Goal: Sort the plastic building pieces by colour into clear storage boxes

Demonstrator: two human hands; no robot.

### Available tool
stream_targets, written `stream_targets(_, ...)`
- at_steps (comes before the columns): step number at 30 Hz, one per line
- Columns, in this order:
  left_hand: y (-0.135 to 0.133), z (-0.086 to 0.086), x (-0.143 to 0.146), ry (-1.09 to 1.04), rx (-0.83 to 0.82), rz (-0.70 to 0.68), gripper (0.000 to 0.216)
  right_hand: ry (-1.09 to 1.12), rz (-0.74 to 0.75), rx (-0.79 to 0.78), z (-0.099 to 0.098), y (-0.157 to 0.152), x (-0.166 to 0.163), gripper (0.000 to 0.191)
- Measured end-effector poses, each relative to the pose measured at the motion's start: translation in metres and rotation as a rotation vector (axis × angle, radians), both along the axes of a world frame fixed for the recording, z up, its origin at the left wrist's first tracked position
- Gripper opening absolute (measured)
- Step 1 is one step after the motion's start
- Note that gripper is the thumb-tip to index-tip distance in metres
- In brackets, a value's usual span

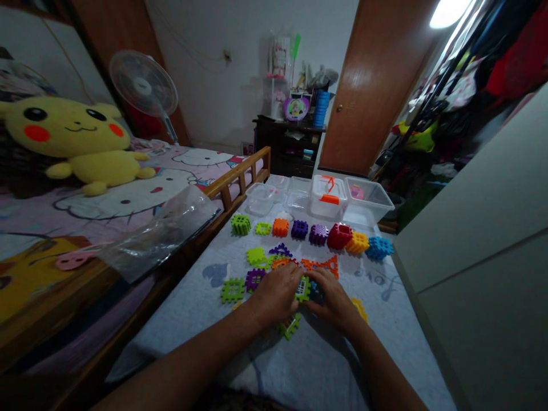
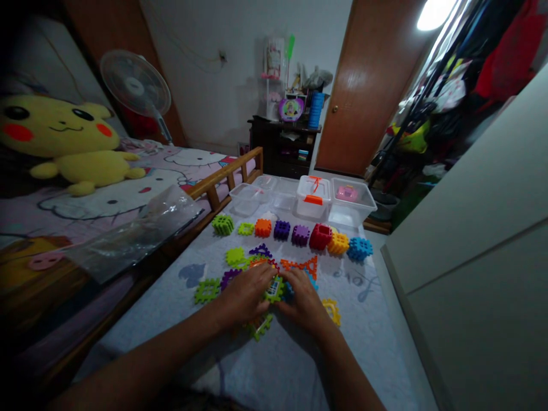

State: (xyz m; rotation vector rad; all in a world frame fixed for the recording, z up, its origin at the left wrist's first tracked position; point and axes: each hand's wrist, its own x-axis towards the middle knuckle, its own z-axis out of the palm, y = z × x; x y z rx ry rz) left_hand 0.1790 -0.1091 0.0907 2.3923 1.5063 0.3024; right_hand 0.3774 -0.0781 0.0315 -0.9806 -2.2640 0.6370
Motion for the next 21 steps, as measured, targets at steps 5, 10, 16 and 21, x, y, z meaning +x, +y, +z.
stream_targets(5,-0.002,0.011,0.008,0.095,0.034,-0.007,0.039,0.003,-0.008,-0.008,0.0,-0.001,-0.003,0.057)
stream_targets(10,0.013,0.025,-0.003,0.176,0.12,-0.06,0.035,0.037,-0.024,0.006,0.002,-0.001,-0.002,0.058)
stream_targets(16,0.091,0.04,-0.073,0.281,0.202,0.139,0.046,0.062,-0.14,0.038,-0.002,0.004,0.006,0.056)
stream_targets(21,0.148,0.04,-0.107,0.452,0.093,0.169,0.054,0.052,-0.156,0.032,-0.003,0.005,0.006,0.049)
